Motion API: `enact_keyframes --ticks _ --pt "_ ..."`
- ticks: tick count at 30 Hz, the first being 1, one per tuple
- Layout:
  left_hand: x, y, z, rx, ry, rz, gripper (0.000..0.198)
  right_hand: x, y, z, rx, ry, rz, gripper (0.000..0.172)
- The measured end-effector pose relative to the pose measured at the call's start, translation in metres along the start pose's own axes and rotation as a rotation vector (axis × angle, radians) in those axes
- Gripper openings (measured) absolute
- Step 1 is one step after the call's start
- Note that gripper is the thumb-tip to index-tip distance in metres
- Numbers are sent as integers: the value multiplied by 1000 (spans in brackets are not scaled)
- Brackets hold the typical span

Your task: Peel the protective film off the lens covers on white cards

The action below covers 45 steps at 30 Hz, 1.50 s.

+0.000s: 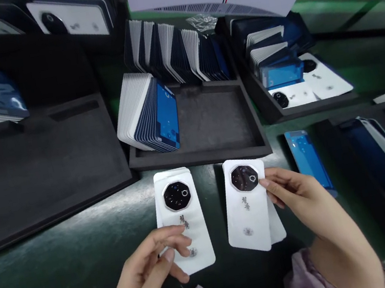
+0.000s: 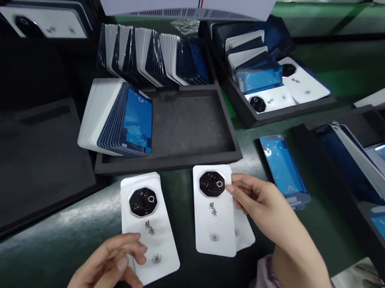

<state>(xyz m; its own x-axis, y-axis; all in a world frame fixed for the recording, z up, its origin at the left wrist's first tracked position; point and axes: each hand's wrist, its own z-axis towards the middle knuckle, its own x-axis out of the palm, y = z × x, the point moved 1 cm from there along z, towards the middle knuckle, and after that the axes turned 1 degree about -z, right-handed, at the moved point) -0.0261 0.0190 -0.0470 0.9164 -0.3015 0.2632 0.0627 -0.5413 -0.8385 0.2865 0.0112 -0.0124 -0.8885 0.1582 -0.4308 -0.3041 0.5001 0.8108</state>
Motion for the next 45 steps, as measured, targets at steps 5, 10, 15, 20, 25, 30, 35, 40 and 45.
enact_keyframes --ticks 5,10,15,20,25,30,35,40,45 --pt "-4 0 0 -18 38 33 21 -2 -3 -2 -20 -13 2 36" --pt "-1 -4 -1 -36 1 53 22 -4 -6 0 -48 -7 24 28" --pt "6 -3 0 -25 21 -13 22 23 3 -14 -140 76 154 28" --pt "9 7 -3 21 161 155 26 73 11 -36 -312 248 73 34" --pt "12 -3 -1 224 32 491 35 95 14 -44 -578 228 -157 49" --pt "15 -5 -3 238 65 506 34 100 15 -45 -758 27 -348 43" --pt "18 -4 -5 273 73 525 31 105 14 -50 -764 -37 -371 36" --pt "20 -10 -4 314 68 552 30 107 15 -53 -687 -77 -273 26" --pt "20 -11 -3 347 62 575 29 106 15 -51 -657 -32 -263 26"
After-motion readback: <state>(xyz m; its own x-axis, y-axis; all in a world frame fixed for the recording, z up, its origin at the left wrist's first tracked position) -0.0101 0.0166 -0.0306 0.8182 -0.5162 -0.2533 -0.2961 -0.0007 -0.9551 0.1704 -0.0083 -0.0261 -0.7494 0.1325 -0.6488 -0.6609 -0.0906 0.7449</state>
